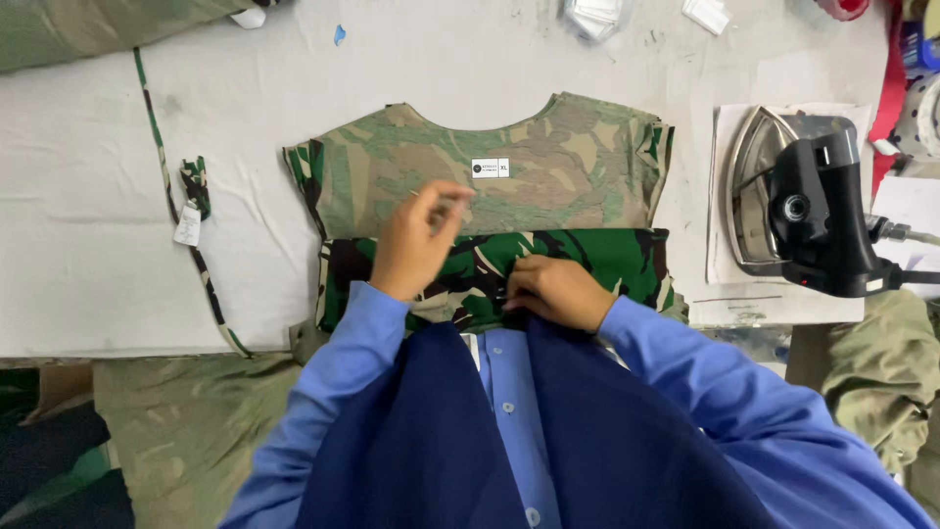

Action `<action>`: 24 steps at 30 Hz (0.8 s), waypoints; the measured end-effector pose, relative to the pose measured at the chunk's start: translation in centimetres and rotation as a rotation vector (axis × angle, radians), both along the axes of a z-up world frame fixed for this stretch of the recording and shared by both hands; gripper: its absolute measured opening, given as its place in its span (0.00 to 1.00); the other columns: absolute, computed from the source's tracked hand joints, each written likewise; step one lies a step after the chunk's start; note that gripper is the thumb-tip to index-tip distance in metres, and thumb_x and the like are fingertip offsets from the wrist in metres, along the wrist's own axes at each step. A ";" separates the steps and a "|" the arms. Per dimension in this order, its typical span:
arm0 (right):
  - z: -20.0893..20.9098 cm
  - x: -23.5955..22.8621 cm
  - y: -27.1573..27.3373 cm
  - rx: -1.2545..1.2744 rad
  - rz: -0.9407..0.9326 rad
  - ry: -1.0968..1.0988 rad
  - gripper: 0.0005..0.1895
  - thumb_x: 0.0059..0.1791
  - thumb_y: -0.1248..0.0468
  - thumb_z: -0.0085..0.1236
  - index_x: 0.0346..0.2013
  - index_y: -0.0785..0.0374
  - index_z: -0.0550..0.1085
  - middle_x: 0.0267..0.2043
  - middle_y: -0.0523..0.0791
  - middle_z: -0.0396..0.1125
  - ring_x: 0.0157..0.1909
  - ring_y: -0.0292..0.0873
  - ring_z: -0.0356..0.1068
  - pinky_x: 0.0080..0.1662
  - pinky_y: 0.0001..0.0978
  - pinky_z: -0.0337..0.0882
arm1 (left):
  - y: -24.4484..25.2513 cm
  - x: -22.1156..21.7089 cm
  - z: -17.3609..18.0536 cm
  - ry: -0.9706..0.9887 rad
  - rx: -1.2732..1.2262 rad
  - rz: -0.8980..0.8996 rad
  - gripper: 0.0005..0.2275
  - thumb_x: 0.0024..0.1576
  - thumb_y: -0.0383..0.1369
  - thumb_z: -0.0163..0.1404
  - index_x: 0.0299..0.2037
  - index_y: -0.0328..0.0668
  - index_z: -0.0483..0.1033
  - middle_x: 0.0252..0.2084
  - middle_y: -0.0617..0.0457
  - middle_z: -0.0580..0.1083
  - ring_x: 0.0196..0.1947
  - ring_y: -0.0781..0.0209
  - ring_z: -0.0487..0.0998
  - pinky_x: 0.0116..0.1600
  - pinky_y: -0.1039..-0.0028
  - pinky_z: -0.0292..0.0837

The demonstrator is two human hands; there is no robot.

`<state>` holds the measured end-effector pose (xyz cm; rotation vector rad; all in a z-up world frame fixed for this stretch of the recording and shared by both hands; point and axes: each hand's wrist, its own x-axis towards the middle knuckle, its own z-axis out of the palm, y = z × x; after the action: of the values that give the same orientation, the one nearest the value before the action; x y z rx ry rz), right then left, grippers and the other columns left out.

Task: The person irons a camouflage-patterned shirt laid out on a white work table. They repeatedly pick up small white tags from the table, place them on the shirt's collar area, and press them with a steam iron. The person also folds the shirt's sleeves and smooths the fabric with their hands between ironing passes.

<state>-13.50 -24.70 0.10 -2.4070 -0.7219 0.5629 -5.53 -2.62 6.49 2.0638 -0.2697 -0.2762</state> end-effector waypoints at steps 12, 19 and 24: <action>2.7 2.4 -6.4 -0.524 -0.037 -0.170 0.29 0.38 0.57 0.66 0.52 0.51 0.68 0.46 0.43 0.72 0.41 0.47 0.75 0.38 0.42 0.75 | 5.1 0.6 -1.7 -0.251 0.958 -0.210 0.04 0.49 0.28 0.45 0.23 0.49 0.69 0.19 0.58 0.70 0.24 0.51 0.78 0.27 0.67 0.72; -1.1 13.9 -11.2 -0.243 -0.618 -0.096 0.11 0.50 0.58 0.58 0.45 0.55 0.73 0.41 0.46 0.72 0.45 0.57 0.72 0.44 0.51 0.69 | 10.1 11.6 -8.6 -0.025 0.887 0.032 0.10 0.54 0.41 0.43 0.29 0.52 0.77 0.31 0.48 0.76 0.41 0.41 0.76 0.44 0.55 0.70; -2.5 12.7 -9.0 -0.367 -0.603 -0.236 0.11 0.56 0.53 0.49 0.42 0.57 0.65 0.30 0.46 0.66 0.30 0.52 0.72 0.36 0.46 0.70 | 5.1 9.4 -4.1 0.061 0.767 0.053 0.20 0.59 0.51 0.47 0.48 0.43 0.70 0.38 0.45 0.79 0.41 0.48 0.80 0.50 0.62 0.64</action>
<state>-0.81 -33.66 -2.39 -2.8745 0.0554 0.1686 3.90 2.51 2.36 2.8054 -0.0676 -0.4602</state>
